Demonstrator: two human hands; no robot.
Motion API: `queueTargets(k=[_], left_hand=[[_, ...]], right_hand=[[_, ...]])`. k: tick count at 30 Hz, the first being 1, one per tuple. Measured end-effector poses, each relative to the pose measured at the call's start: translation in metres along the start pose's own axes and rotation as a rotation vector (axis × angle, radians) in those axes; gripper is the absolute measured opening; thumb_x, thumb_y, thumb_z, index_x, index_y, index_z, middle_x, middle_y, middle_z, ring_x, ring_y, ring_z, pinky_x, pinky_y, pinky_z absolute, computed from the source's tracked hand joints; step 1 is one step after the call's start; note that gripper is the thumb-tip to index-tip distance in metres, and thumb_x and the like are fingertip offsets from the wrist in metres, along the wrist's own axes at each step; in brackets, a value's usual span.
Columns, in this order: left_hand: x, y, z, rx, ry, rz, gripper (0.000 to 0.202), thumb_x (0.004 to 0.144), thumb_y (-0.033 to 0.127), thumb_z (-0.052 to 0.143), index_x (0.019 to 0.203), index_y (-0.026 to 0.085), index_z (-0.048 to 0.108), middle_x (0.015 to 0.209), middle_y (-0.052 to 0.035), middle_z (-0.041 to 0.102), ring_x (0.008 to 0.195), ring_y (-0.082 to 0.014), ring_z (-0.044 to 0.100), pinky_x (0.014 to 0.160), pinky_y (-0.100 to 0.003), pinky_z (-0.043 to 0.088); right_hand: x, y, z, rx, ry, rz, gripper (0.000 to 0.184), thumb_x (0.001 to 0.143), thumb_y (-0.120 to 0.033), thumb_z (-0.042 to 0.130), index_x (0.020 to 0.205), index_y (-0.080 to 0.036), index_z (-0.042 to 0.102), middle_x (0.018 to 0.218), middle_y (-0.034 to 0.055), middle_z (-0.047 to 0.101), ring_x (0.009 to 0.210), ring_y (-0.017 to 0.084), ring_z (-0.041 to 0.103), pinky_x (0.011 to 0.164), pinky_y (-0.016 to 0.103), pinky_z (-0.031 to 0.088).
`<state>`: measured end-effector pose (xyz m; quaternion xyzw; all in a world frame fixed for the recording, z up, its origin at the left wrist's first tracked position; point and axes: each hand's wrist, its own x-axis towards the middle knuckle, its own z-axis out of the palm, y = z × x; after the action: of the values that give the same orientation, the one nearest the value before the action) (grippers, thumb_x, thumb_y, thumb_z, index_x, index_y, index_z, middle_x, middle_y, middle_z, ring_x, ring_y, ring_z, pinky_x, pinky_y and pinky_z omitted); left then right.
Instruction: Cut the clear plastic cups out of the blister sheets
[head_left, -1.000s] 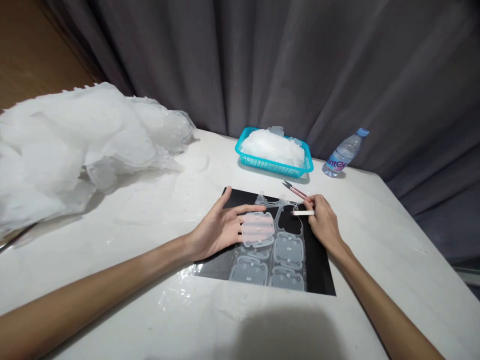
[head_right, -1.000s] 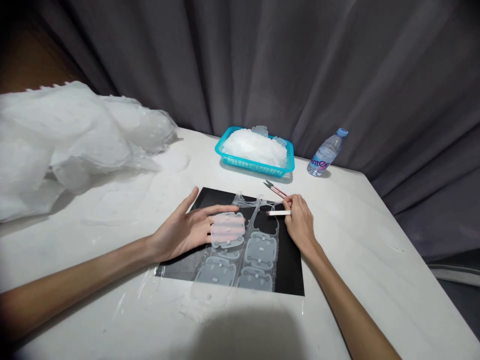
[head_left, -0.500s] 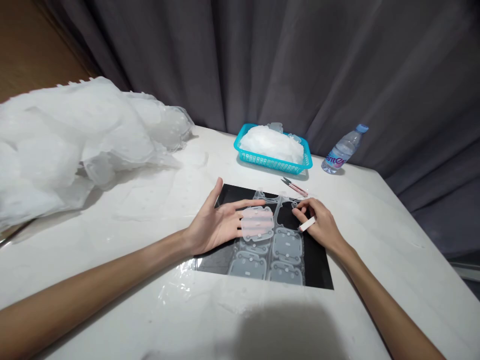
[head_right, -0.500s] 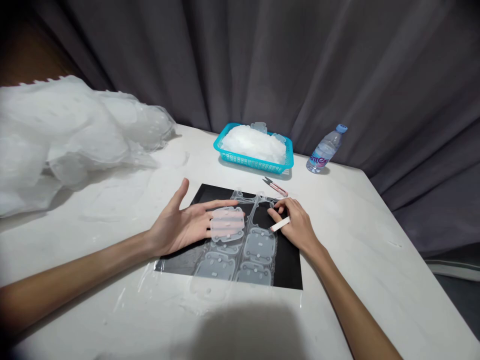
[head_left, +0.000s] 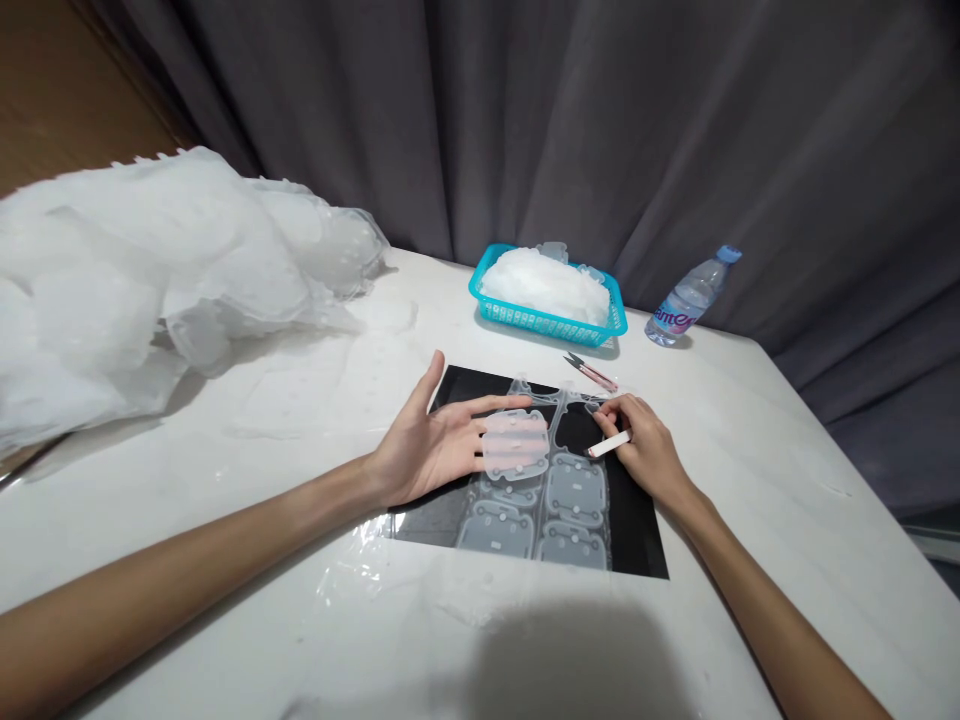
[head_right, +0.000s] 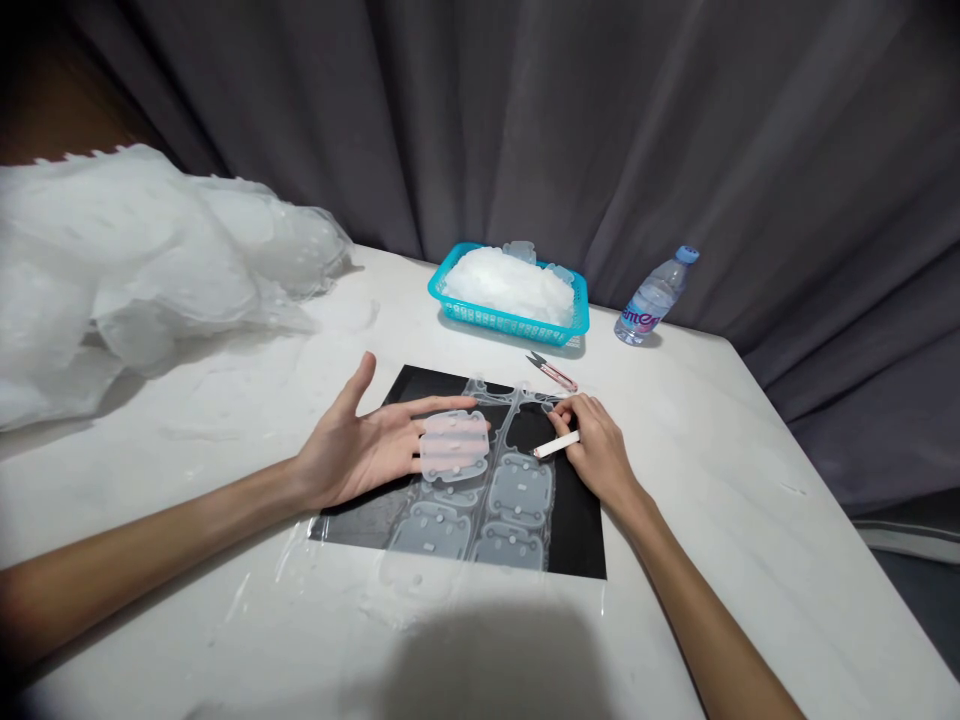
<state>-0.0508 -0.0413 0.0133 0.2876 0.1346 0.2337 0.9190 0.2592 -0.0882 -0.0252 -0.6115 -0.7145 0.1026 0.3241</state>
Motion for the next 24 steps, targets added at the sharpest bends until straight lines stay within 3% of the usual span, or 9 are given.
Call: queueTargets(k=[4, 24], left_hand=[[0.000, 0.000, -0.003, -0.049, -0.073, 0.009, 0.114, 0.093, 0.088, 0.024, 0.159, -0.004, 0.035, 0.151, -0.0338, 0.053, 0.142, -0.0472, 0.051, 0.122, -0.063, 0.030], [-0.001, 0.001, -0.005, -0.078, -0.117, 0.008, 0.113, 0.094, 0.087, 0.024, 0.159, -0.005, 0.034, 0.150, -0.0333, 0.054, 0.143, -0.0466, 0.051, 0.122, -0.062, 0.029]], right_hand=[[0.000, 0.002, 0.001, -0.028, 0.032, 0.001, 0.017, 0.102, -0.036, 0.055, 0.091, -0.024, 0.058, 0.088, 0.0044, 0.065, 0.084, 0.024, 0.061, 0.077, 0.035, 0.044], [0.002, 0.015, 0.004, -0.036, 0.094, 0.100, 0.019, 0.101, -0.038, 0.052, 0.090, -0.024, 0.057, 0.090, 0.0043, 0.065, 0.083, 0.023, 0.061, 0.076, 0.035, 0.043]])
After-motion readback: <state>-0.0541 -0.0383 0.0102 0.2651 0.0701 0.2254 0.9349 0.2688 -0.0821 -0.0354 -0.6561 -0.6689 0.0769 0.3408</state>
